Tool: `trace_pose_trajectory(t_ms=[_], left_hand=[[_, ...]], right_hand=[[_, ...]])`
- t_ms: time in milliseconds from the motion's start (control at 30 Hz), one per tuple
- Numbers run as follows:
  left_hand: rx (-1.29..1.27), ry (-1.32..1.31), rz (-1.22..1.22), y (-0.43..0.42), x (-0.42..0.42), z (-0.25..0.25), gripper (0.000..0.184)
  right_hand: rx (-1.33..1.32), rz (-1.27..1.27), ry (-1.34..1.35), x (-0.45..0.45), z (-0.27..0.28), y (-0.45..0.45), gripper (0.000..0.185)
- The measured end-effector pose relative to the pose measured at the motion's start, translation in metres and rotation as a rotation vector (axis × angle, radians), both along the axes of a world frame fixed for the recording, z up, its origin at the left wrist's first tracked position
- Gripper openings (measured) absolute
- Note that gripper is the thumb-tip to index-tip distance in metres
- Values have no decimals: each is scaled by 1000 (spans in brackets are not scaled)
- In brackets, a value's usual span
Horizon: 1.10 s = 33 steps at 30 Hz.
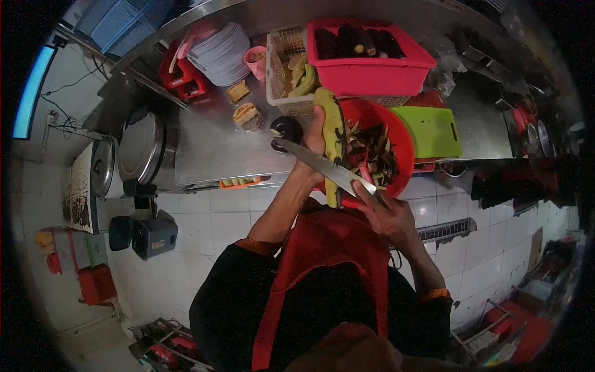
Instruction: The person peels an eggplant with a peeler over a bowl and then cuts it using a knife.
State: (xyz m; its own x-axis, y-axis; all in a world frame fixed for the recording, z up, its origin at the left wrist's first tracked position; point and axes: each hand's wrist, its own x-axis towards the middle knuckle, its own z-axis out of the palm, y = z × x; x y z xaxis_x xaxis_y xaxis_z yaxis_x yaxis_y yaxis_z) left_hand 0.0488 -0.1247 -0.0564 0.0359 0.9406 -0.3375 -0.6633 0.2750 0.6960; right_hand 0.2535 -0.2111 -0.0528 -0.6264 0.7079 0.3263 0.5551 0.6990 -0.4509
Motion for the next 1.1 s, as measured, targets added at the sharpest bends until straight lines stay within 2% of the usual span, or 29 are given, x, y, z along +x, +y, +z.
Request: trace_pose_trajectory(t_ms=[67, 200, 267, 367, 467, 500, 567, 633, 733, 1033, 1100], left_hand=[[81, -45, -69, -1, -1, -3, 60], [85, -102, -55, -8, 11, 9, 59], [147, -213, -131, -13, 17, 21, 59], [150, -214, -133, -10, 15, 8, 58], [107, -158, -23, -2, -2, 2, 56], [135, -184, -4, -1, -5, 2, 49], [107, -189, 4, 0, -3, 2, 50], [74, -196, 2, -2, -1, 6, 50], [104, -147, 5, 0, -4, 13, 52], [127, -109, -14, -2, 9, -10, 54], [155, -201, -70, -3, 7, -12, 55]], right_hand=[[-28, -24, -22, -1, -3, 0, 62], [19, -40, 54, -10, 4, 4, 63], [20, -52, 68, -16, 6, 8, 63], [82, -61, 79, -17, 4, 10, 62], [-22, -110, -30, -7, 5, 3, 57], [-23, -111, -6, -3, 4, 2, 58], [-29, -113, 18, -3, 0, 2, 58], [72, -102, 113, -7, -4, 4, 61], [77, -56, -42, 2, 1, -1, 61], [84, -121, -11, -11, -7, 8, 66], [90, -131, 2, -17, -3, 10, 65]])
